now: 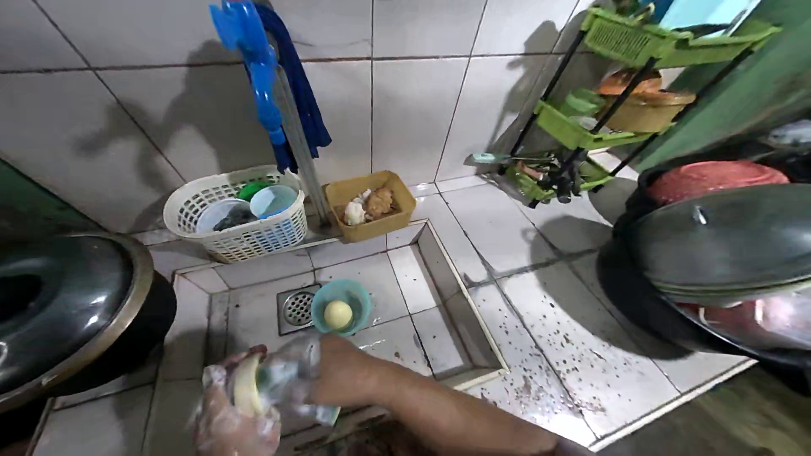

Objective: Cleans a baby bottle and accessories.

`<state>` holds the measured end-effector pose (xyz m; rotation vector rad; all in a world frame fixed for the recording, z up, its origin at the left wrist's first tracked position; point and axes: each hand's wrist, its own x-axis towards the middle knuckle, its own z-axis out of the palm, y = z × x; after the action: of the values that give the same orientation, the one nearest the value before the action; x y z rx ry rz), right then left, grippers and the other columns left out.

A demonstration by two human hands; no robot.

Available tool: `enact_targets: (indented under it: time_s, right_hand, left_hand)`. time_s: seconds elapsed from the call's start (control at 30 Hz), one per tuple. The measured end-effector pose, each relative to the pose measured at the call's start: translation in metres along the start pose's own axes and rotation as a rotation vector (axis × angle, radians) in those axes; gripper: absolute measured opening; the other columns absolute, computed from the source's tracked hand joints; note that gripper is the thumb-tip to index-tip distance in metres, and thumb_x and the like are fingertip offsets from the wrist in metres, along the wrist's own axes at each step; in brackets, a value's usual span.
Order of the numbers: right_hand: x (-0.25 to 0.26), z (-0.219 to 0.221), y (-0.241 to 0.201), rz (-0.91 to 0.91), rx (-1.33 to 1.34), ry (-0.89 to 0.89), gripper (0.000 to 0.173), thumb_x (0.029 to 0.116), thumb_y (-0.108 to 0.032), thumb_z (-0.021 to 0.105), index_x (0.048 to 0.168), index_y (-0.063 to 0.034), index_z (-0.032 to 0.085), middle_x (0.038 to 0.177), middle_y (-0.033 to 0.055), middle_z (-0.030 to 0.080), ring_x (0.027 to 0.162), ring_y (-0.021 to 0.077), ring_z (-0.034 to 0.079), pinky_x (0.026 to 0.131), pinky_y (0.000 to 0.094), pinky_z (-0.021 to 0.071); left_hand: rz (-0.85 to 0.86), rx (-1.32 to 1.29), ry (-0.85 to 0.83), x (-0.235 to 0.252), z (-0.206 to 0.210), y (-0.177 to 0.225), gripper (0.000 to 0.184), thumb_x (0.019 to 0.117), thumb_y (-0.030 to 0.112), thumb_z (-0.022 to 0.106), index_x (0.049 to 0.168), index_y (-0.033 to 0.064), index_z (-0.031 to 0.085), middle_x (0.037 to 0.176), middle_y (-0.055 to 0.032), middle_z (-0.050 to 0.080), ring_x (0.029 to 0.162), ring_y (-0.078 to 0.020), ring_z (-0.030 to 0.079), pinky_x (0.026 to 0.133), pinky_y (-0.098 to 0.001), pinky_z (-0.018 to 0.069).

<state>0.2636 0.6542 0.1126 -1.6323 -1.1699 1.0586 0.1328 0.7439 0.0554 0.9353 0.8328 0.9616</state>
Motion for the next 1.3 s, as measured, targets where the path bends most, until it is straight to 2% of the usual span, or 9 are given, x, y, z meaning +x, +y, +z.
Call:
enact_targets:
  time_s: [0.07, 0.2, 0.33, 0.5, 0.77, 1.0, 1.1, 1.23, 1.3]
  right_hand:
    - [0.015, -0.02, 0.011, 0.079, 0.004, 0.192, 0.027, 0.098, -0.012, 0.067, 0.123, -0.0017, 0.067, 0.099, 0.0171, 0.071, 0.085, 0.0253, 0.069, 0.08, 0.0461, 0.057]
    - [0.071, -0.061, 0.065, 0.302, -0.323, 0.251, 0.036, 0.1, -0.025, 0.064, 0.129, -0.0036, 0.064, 0.115, 0.0227, 0.069, 0.107, 0.0386, 0.068, 0.091, 0.0615, 0.0524]
    - [0.099, -0.046, 0.108, 0.483, -0.612, -0.084, 0.035, 0.095, -0.021, 0.069, 0.116, 0.0064, 0.067, 0.12, 0.0292, 0.065, 0.114, 0.0458, 0.063, 0.093, 0.067, 0.0496]
    - [0.115, -0.041, 0.106, 0.539, -0.721, -0.188, 0.037, 0.0913, -0.021, 0.073, 0.112, 0.0085, 0.067, 0.12, 0.0289, 0.065, 0.114, 0.0453, 0.063, 0.091, 0.0667, 0.0496]
    - [0.119, -0.071, 0.124, 0.579, -0.182, -0.115, 0.037, 0.0941, -0.02, 0.072, 0.121, 0.0044, 0.065, 0.112, 0.0224, 0.067, 0.102, 0.0318, 0.065, 0.092, 0.0534, 0.051]
    - [0.088, -0.091, 0.142, 0.454, 0.488, 0.089, 0.037, 0.099, -0.014, 0.061, 0.134, -0.0048, 0.055, 0.102, 0.0098, 0.066, 0.086, 0.0164, 0.064, 0.079, 0.0371, 0.0561]
    - [0.064, -0.1, 0.146, 0.311, 0.786, 0.224, 0.028, 0.1008, -0.016, 0.051, 0.128, -0.0085, 0.055, 0.093, 0.0033, 0.068, 0.079, 0.0124, 0.067, 0.073, 0.0326, 0.0588]
    - [0.043, -0.104, 0.144, 0.227, 0.815, 0.346, 0.027, 0.0996, -0.013, 0.053, 0.126, -0.0073, 0.056, 0.093, 0.0029, 0.068, 0.08, 0.0128, 0.067, 0.074, 0.0342, 0.0587]
    - [0.038, -0.102, 0.129, 0.224, 0.715, 0.347, 0.032, 0.0988, -0.011, 0.056, 0.131, -0.0055, 0.056, 0.096, 0.0024, 0.068, 0.082, 0.0099, 0.066, 0.076, 0.0309, 0.0582]
  left_hand:
    - [-0.137, -0.016, 0.048, 0.01, -0.006, -0.007, 0.039, 0.1126, 0.03, 0.021, 0.124, 0.0087, 0.052, 0.1, -0.0001, 0.066, 0.086, -0.0088, 0.068, 0.071, -0.0274, 0.0604]
    - [-0.339, 0.044, 0.123, 0.018, -0.008, -0.019, 0.044, 0.1131, 0.033, 0.024, 0.149, 0.0098, 0.036, 0.131, -0.0089, 0.051, 0.108, -0.0167, 0.057, 0.089, -0.038, 0.0522]
    - [-0.33, 0.085, 0.081, 0.027, -0.008, -0.03, 0.044, 0.113, 0.034, 0.024, 0.146, 0.0078, 0.038, 0.119, -0.0068, 0.057, 0.097, -0.0133, 0.063, 0.081, -0.0347, 0.0562]
    - [-0.393, 0.053, 0.026, 0.043, -0.016, -0.04, 0.04, 0.1128, 0.028, 0.026, 0.142, 0.0068, 0.044, 0.121, -0.0088, 0.061, 0.095, -0.0174, 0.066, 0.076, -0.0356, 0.0582]
    - [-0.674, 0.247, -0.135, 0.059, 0.013, -0.077, 0.036, 0.111, 0.02, 0.034, 0.136, 0.0035, 0.054, 0.11, -0.0145, 0.065, 0.087, -0.022, 0.066, 0.072, -0.036, 0.0572]
    - [-0.366, 0.536, -0.123, 0.057, 0.025, -0.057, 0.04, 0.1117, 0.024, 0.035, 0.142, 0.0033, 0.051, 0.137, -0.0176, 0.055, 0.118, -0.0252, 0.058, 0.099, -0.044, 0.0493]
    - [-0.284, 0.498, -0.232, 0.062, 0.042, -0.056, 0.044, 0.1112, 0.029, 0.037, 0.147, 0.0062, 0.044, 0.14, -0.0147, 0.054, 0.121, -0.0218, 0.056, 0.1, -0.0403, 0.0483]
    - [-0.197, 0.574, -0.41, 0.062, 0.069, -0.056, 0.047, 0.1089, 0.031, 0.043, 0.148, 0.0066, 0.047, 0.151, -0.0144, 0.049, 0.139, -0.0269, 0.046, 0.114, -0.0482, 0.0375]
    - [-0.164, 0.623, -0.447, 0.05, 0.084, -0.045, 0.042, 0.1063, 0.023, 0.051, 0.143, 0.0023, 0.052, 0.143, -0.0167, 0.056, 0.133, -0.0263, 0.052, 0.111, -0.0461, 0.0415]
